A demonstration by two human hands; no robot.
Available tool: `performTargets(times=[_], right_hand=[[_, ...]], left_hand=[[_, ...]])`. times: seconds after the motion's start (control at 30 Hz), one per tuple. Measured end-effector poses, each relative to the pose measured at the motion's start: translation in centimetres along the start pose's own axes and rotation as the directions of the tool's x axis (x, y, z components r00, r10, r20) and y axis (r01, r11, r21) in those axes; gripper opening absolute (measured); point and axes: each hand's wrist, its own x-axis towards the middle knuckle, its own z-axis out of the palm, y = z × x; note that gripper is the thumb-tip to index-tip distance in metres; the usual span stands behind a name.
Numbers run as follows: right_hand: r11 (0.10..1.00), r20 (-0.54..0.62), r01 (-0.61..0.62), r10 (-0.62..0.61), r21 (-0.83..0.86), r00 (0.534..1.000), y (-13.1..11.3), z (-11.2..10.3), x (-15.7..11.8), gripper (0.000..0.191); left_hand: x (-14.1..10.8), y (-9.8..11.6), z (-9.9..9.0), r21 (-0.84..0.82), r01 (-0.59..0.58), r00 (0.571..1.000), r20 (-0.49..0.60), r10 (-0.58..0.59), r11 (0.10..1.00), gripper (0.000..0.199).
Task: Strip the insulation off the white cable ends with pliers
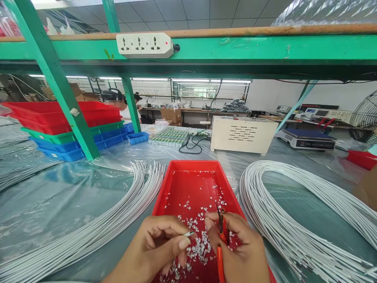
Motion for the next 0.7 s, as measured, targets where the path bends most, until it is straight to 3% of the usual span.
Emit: performTargets(times=[0.17, 0.33, 0.47, 0.63, 0.7], right_hand=[[0.972, 0.114, 0.025, -0.053, 0.235, 0.992, -0.9, 0.7, -0.4, 0.007], [0.972, 0.116, 0.152, -0.175, 0.180, 0.978, -0.6, 0.6, -0.4, 0.010], [0.979, 0.143, 0.071, -0.099, 0.189, 0.985, -0.9, 0.3, -0.5, 0.002], [0.953, -0.009, -0.108, 0.115, 0.282, 0.993, -0.4, -0.7, 0.2, 0.031], [0.940, -0.067, -0.114, 0.142, 0.321, 0.988, 0.1, -1.4, 0.7, 0.039]], left_hand=[[-0.2, 0.2, 0.2, 0.161, -0.094, 0.985, -0.128, 0.115, 0.982, 0.011], [0.0, -0.6, 0.1, 0.260, -0.154, 0.978, -0.098, 0.185, 0.953, 0.012], [0.1, -0.6, 0.0, 0.365, -0.125, 0.989, -0.033, 0.147, 0.923, 0.016], [-0.1, -0.5, -0.5, 0.668, -0.242, 0.969, 0.125, 0.213, 0.704, 0.023], [-0.7, -1.8, -0.4, 0.689, -0.402, 0.913, 0.249, 0.324, 0.603, 0.021]])
